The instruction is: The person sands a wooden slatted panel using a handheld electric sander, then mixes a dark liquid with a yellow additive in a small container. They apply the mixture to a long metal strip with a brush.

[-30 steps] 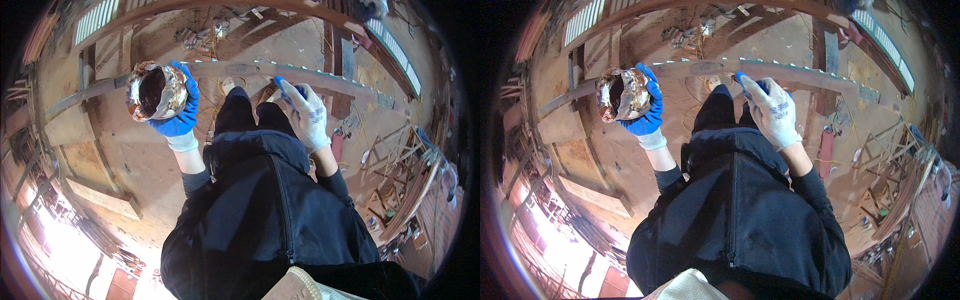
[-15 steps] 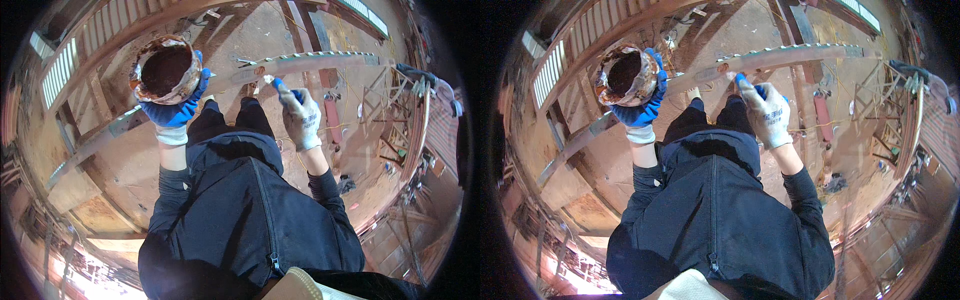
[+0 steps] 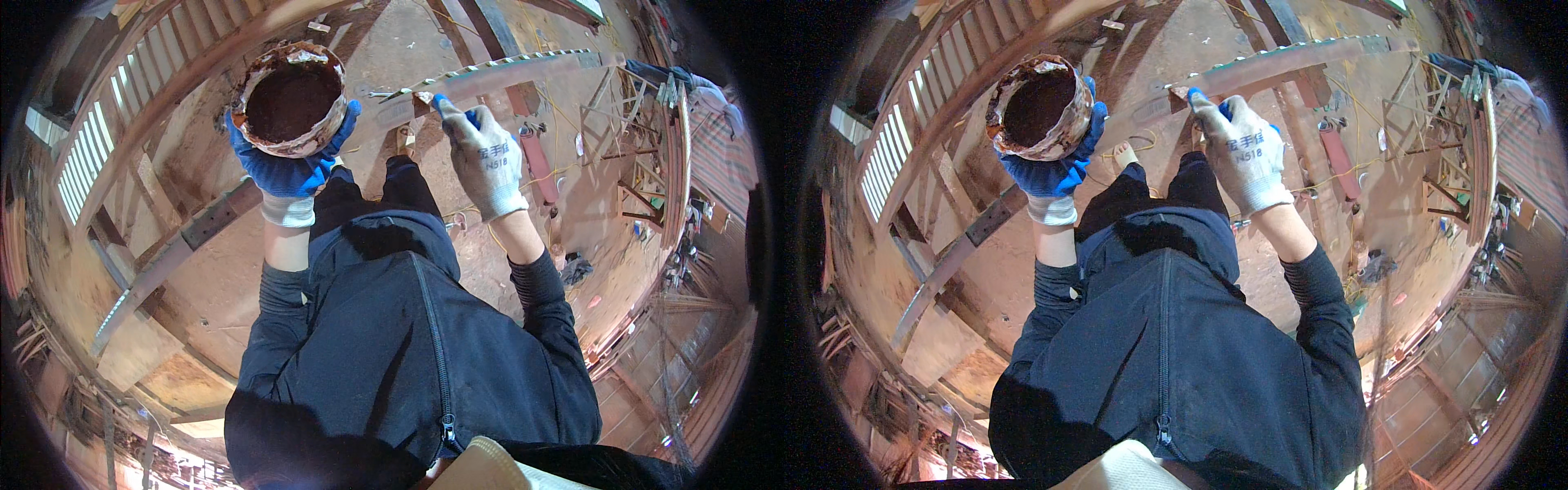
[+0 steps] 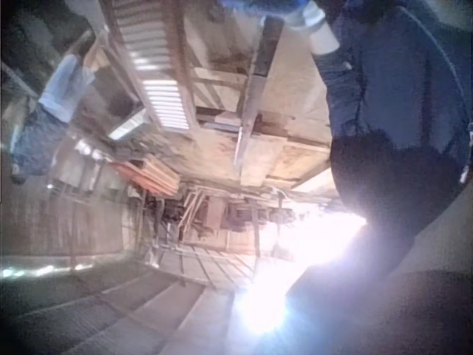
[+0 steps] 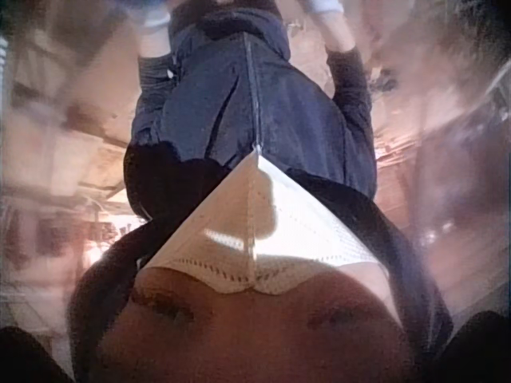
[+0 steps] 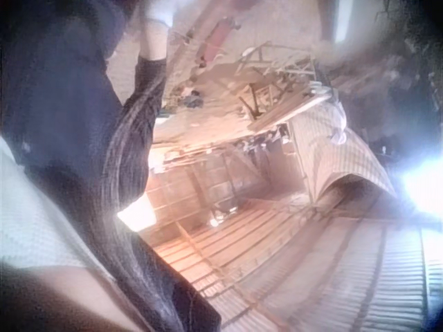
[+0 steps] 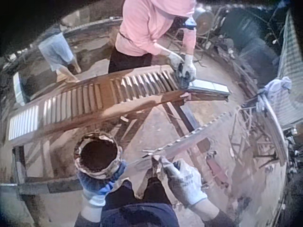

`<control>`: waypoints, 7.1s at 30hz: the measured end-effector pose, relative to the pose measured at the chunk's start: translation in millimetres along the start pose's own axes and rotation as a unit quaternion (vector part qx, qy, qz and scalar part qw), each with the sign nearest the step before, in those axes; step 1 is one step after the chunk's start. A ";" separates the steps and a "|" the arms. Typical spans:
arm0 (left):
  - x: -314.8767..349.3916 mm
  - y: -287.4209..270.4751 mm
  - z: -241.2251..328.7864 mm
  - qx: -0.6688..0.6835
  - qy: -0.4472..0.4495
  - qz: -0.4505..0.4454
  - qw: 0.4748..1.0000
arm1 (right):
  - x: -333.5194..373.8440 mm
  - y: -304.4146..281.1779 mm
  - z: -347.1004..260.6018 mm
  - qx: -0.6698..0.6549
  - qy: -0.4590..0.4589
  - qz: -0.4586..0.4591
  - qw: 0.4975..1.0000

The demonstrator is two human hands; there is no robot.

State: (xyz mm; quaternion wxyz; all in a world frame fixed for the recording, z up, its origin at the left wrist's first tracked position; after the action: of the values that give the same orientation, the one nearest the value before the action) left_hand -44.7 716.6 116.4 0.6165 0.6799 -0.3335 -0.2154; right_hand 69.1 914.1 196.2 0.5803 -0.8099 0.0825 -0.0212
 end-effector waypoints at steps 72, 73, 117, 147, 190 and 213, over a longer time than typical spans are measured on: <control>-1.2 6.6 -10.7 -0.279 0.090 0.025 0.956 | -84.6 -36.8 -88.4 -0.078 -0.171 -0.085 0.979; -0.4 7.9 -9.7 -0.248 0.093 0.007 0.964 | -85.5 -38.6 -82.8 -0.111 -0.143 -0.091 0.979; -3.6 12.1 -7.0 -0.229 0.014 0.126 0.965 | 14.9 20.8 16.4 0.054 -0.100 0.022 0.993; -2.3 9.4 -6.1 -0.200 0.016 0.131 0.971 | 24.7 25.3 20.5 0.105 -0.088 0.035 0.990; -3.7 8.9 -4.9 -0.205 0.016 0.115 0.972 | 15.0 8.5 5.3 0.085 -0.046 0.087 0.992; -2.9 9.6 -5.1 -0.174 0.014 0.109 0.979 | 16.6 -7.1 -16.8 0.125 -0.029 0.043 0.991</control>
State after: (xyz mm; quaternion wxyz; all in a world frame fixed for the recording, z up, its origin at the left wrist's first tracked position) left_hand -44.9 722.1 126.2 0.7501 0.5245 -0.3540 -0.1922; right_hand 84.1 897.9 207.3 0.6795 -0.7270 0.0971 0.0176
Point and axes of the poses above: each hand's wrist, its own x-axis away from the middle knuckle, its own y-axis out of the palm, z = x × y, the point moved 4 cm from there along -x, towards the middle knuckle, and after that the axes turned 6 degrees about -x, right-handed, at the moved point
